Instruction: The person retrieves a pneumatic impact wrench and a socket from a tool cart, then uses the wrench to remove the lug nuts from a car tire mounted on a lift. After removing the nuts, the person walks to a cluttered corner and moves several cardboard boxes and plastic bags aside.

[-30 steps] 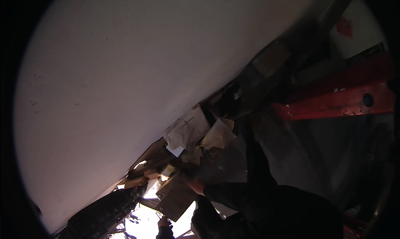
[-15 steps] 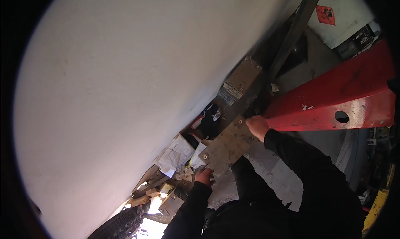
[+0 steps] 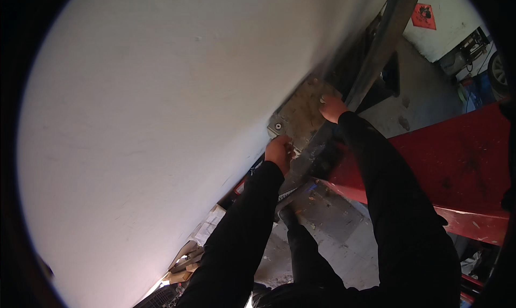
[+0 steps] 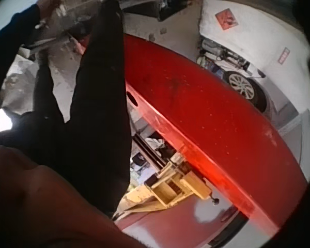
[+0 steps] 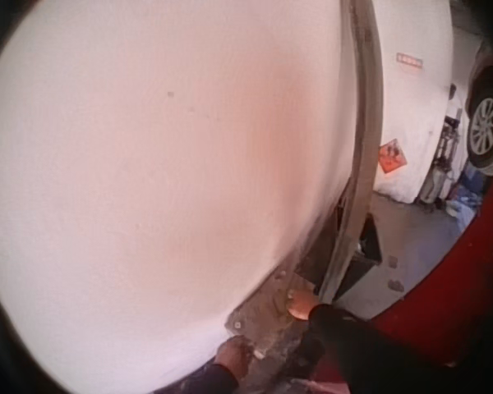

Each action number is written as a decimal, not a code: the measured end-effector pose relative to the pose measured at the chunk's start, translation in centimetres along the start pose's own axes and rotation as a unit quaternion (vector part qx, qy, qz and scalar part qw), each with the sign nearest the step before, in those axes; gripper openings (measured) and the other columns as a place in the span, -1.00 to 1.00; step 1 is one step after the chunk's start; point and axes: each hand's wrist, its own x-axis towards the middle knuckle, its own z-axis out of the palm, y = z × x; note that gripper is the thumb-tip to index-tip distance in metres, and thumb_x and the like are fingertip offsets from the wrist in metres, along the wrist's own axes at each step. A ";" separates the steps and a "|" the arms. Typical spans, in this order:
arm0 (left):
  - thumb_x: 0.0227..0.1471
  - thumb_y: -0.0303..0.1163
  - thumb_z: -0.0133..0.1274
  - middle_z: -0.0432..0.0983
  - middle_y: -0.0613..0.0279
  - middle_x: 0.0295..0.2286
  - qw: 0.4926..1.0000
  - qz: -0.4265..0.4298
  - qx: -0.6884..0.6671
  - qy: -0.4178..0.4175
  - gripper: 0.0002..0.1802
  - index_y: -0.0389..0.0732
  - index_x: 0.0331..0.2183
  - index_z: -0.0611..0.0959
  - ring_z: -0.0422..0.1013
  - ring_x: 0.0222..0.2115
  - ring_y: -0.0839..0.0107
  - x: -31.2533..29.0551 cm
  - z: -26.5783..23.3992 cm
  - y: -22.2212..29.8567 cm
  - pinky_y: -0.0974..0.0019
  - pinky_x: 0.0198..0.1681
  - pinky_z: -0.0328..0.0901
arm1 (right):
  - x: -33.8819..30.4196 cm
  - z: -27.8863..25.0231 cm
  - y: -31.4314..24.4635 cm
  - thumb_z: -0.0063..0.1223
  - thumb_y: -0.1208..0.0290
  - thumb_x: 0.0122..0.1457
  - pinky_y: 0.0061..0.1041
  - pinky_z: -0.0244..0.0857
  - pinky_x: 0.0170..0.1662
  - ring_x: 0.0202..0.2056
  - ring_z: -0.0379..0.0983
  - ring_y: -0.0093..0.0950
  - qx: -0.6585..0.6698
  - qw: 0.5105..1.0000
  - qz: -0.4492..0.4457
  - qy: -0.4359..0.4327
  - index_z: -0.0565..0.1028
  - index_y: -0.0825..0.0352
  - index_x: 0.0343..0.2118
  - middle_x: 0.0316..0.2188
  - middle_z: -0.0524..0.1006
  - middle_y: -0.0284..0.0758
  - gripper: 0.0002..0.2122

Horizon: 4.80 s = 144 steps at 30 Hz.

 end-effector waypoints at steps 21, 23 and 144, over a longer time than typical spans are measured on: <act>0.06 -0.22 0.23 0.62 0.08 -0.20 0.901 -0.094 0.338 0.255 -0.40 -0.32 0.09 0.56 0.55 -0.21 0.25 -13.9 -31.8 -14.9 0.05 -0.30 0.44 | -8.8 -0.7 -10.5 0.22 0.43 0.05 0.00 0.19 0.29 0.24 0.23 0.14 0.081 0.975 0.067 0.198 0.32 0.41 0.25 0.24 0.30 0.10 -0.35; -0.08 -0.13 0.34 0.68 -0.07 -0.14 0.836 -0.078 0.429 0.334 -0.35 -0.33 0.00 0.63 0.60 -0.10 0.06 -20.1 -39.4 -17.0 0.14 0.06 0.44 | -14.3 0.8 -16.5 0.19 0.46 0.00 0.05 0.23 0.19 0.10 0.31 0.12 0.133 0.974 0.009 0.182 0.37 0.39 0.16 0.04 0.39 0.05 -0.42; 0.16 -0.36 0.11 0.42 0.41 -0.40 0.954 0.135 0.258 -0.070 -0.88 -0.07 -0.25 0.51 0.37 -0.38 0.53 -12.1 8.9 10.8 0.31 -0.30 0.33 | -4.8 -13.1 -4.0 0.22 0.14 0.26 -0.04 -0.11 0.47 0.44 -0.07 0.20 0.233 0.924 0.090 0.289 0.30 0.36 0.33 0.42 0.05 0.20 -0.34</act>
